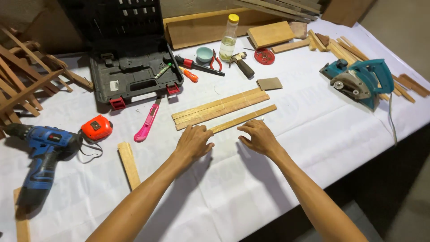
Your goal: Measuring and assembling wooden pieces for a project.
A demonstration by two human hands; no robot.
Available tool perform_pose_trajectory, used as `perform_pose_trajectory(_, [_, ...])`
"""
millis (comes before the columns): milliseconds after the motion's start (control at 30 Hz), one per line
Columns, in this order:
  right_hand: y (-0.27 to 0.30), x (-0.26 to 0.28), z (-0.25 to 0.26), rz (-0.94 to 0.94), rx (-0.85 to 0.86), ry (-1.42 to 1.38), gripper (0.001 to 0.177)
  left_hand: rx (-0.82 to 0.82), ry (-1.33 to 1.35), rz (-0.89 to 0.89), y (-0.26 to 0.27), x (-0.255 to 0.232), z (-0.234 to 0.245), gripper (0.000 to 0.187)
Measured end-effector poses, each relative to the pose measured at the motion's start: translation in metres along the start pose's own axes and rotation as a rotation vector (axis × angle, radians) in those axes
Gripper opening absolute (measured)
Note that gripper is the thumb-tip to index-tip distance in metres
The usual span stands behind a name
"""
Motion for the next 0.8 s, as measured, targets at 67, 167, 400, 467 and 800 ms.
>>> perform_pose_trajectory(67, [-0.006, -0.025, 0.004, 0.041, 0.011, 0.019, 0.029, -0.058, 0.002, 0.047, -0.013, 0.003, -0.010, 0.030])
perform_pose_trajectory(167, [-0.016, -0.060, 0.002, 0.081, 0.039, 0.029, 0.026, -0.118, 0.011, 0.139, -0.026, 0.002, -0.022, 0.032])
perform_pose_trajectory(400, [-0.047, -0.106, -0.007, 0.184, 0.063, -0.027, 0.025, -0.249, -0.029, 0.269, -0.032, 0.007, -0.053, 0.016])
perform_pose_trajectory(467, [-0.054, -0.111, -0.019, 0.226, 0.081, -0.013, 0.022, -0.266, -0.020, 0.296, -0.032, 0.010, -0.062, 0.013])
perform_pose_trajectory(800, [-0.088, -0.140, -0.043, 0.303, 0.034, -0.004, 0.019, -0.266, -0.030, 0.407, -0.052, 0.028, -0.052, 0.005])
Point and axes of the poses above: each hand's wrist, its own y-axis away from the middle knuckle, its own z-axis out of the back of the hand, x = y × z, the point moved 1 cm from there along -y, towards the middle knuckle, and after that the axes turned 13 degrees about x, right-handed, at the moved point
